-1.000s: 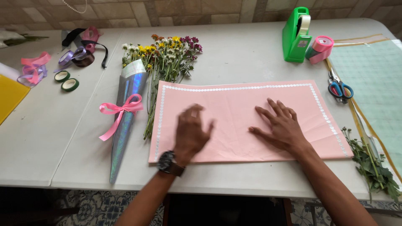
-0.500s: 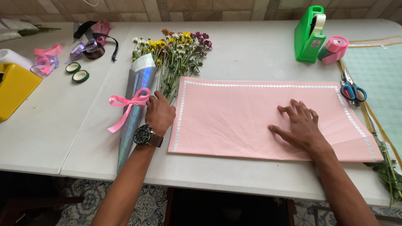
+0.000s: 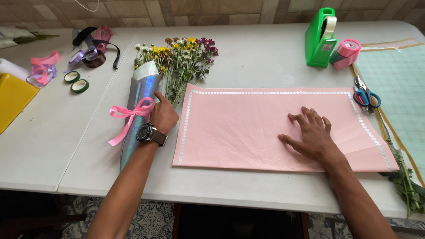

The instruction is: The person wraps a bunch of flowers in pink paper, folding the paper around the stems and securing the wrap with tape.

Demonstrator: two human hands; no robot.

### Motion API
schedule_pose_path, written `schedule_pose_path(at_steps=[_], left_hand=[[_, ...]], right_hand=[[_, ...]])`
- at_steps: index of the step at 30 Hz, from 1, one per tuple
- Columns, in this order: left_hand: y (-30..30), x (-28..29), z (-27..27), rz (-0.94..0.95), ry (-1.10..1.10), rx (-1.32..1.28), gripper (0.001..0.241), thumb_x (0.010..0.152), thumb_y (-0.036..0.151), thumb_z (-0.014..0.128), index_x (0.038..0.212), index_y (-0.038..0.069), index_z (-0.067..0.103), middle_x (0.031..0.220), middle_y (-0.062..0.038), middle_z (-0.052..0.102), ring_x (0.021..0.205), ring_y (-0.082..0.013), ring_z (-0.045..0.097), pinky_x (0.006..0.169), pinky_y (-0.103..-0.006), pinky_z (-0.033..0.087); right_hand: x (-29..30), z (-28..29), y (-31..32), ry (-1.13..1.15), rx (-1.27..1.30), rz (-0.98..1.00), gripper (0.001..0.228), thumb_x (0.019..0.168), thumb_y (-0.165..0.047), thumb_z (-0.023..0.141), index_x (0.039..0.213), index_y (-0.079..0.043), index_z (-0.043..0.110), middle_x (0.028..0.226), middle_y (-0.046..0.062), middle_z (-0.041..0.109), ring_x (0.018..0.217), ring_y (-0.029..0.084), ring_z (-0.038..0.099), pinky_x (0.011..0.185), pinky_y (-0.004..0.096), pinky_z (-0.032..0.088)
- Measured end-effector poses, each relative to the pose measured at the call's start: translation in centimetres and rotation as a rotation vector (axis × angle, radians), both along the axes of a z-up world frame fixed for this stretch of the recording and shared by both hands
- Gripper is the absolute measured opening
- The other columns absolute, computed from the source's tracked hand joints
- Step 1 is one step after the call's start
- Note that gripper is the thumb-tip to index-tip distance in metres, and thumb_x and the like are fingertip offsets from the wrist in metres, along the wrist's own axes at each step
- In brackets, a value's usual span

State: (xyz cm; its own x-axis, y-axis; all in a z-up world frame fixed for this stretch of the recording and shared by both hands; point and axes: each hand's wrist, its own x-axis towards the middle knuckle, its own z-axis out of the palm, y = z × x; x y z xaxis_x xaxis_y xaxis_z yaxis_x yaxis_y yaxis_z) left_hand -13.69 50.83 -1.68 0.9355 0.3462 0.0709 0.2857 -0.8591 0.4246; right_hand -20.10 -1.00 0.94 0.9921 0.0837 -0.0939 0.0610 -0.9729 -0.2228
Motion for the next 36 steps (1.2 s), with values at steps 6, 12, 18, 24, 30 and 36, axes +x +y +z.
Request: schedule_pose_path(at_steps=[6, 12, 18, 24, 30, 36], left_hand=[[-1.9, -0.6, 3.6, -0.001, -0.036, 0.08, 0.065, 0.104, 0.001, 0.07, 0.156, -0.003, 0.031, 0.109, -0.032, 0.073, 0.105, -0.0614, 0.078, 0.081, -0.0713, 0.065], [-4.7, -0.9, 7.9, -0.055, -0.149, 0.044, 0.06, 0.105, -0.003, 0.071, 0.152, -0.002, 0.034, 0.128, -0.035, 0.062, 0.109, -0.0672, 0.075, 0.085, -0.0736, 0.066], [-9.5, -3.0, 10.8, -0.17, -0.203, -0.091, 0.053, 0.105, -0.006, 0.061, 0.151, -0.003, 0.035, 0.131, -0.037, 0.059, 0.111, -0.071, 0.073, 0.092, -0.0761, 0.064], [-16.7, -6.2, 9.3, -0.225, -0.252, -0.252, 0.054, 0.099, -0.004, 0.059, 0.149, 0.001, 0.04, 0.127, -0.031, 0.062, 0.112, -0.065, 0.076, 0.097, -0.0707, 0.064], [-24.1, -9.7, 8.4, -0.224, -0.267, -0.298, 0.061, 0.099, -0.004, 0.057, 0.157, -0.005, 0.038, 0.129, -0.03, 0.058, 0.112, -0.0658, 0.075, 0.097, -0.0701, 0.066], [-28.6, -11.7, 6.2, -0.151, -0.102, -0.282, 0.064, 0.099, -0.005, 0.064, 0.155, 0.0, 0.033, 0.136, -0.022, 0.052, 0.104, -0.0617, 0.078, 0.093, -0.065, 0.07]], right_hand=[[0.0, -0.1, 0.0, -0.012, 0.003, 0.006, 0.093, 0.092, -0.095, 0.066, 0.168, -0.043, 0.052, 0.192, 0.01, 0.031, 0.181, 0.036, 0.023, 0.144, 0.064, 0.01], [-0.2, 0.8, 0.8, -0.007, -0.034, 0.019, 0.096, 0.091, -0.1, 0.06, 0.169, -0.045, 0.05, 0.192, 0.009, 0.032, 0.18, 0.038, 0.025, 0.143, 0.064, 0.018], [-0.3, 1.6, 4.0, -0.025, -0.049, 0.054, 0.093, 0.095, -0.097, 0.056, 0.17, -0.042, 0.05, 0.189, 0.011, 0.035, 0.179, 0.04, 0.028, 0.141, 0.063, 0.023], [0.3, 2.1, 6.6, -0.033, -0.03, 0.085, 0.094, 0.099, -0.096, 0.05, 0.174, -0.04, 0.047, 0.189, 0.013, 0.034, 0.179, 0.04, 0.027, 0.141, 0.061, 0.023], [0.7, 1.0, 6.8, -0.066, 0.002, 0.095, 0.093, 0.101, -0.096, 0.047, 0.175, -0.04, 0.047, 0.188, 0.014, 0.036, 0.178, 0.041, 0.027, 0.14, 0.062, 0.022], [0.5, -0.3, 6.1, -0.094, -0.01, 0.108, 0.082, 0.108, -0.088, 0.044, 0.176, -0.042, 0.046, 0.185, 0.013, 0.037, 0.178, 0.039, 0.028, 0.139, 0.061, 0.024]])
